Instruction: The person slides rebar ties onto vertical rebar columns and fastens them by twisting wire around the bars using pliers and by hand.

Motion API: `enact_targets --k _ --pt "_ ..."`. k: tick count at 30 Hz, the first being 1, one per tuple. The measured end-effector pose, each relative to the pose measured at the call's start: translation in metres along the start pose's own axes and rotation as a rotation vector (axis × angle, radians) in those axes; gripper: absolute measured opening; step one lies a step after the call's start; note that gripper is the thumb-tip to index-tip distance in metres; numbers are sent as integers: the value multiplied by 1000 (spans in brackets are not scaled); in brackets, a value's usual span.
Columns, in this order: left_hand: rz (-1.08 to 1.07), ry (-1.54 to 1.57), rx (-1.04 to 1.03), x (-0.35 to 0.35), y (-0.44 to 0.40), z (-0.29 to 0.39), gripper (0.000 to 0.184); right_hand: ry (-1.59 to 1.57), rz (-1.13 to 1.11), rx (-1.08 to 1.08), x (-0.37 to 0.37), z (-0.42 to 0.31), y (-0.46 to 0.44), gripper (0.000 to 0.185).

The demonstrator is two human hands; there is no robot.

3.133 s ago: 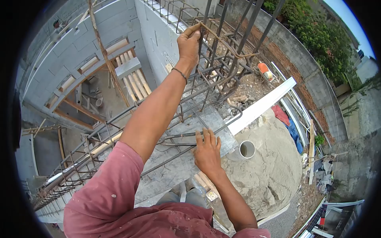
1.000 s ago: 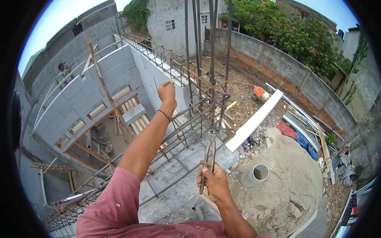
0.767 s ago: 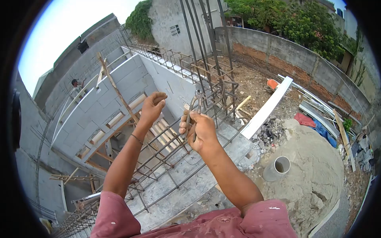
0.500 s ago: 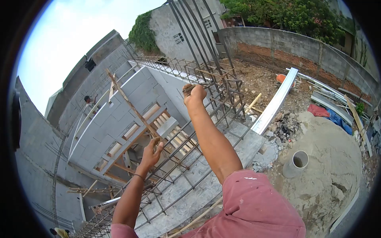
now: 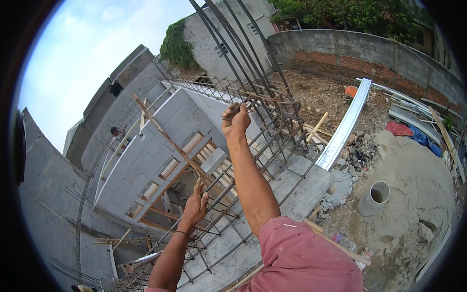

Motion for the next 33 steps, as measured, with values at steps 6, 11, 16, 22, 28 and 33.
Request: enact_targets --k 6,11,16,22,28,33 --pt "3 -1 25 2 4 -2 73 -36 -33 -13 7 5 -2 46" --pt "11 0 40 4 3 3 73 -160 -92 -73 -12 15 -18 50" --pt "-8 -1 67 5 3 6 74 -154 -27 -111 0 3 -26 53" --pt "7 -3 63 4 2 5 73 -173 -38 -115 -3 2 -31 51" --pt "-14 -27 87 2 2 5 72 -225 -16 -176 -12 8 -44 50" --pt "-3 -35 69 3 -1 15 72 21 197 113 -20 -10 -13 49"
Point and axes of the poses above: each hand's wrist, its own y-axis away from the middle knuckle, its own x-axis out of the back of the hand, z = x × y, the point moved 9 cm from there along -y, towards the middle knuckle, and after that the axes turned 14 degrees about x, right-handed, at the moved point
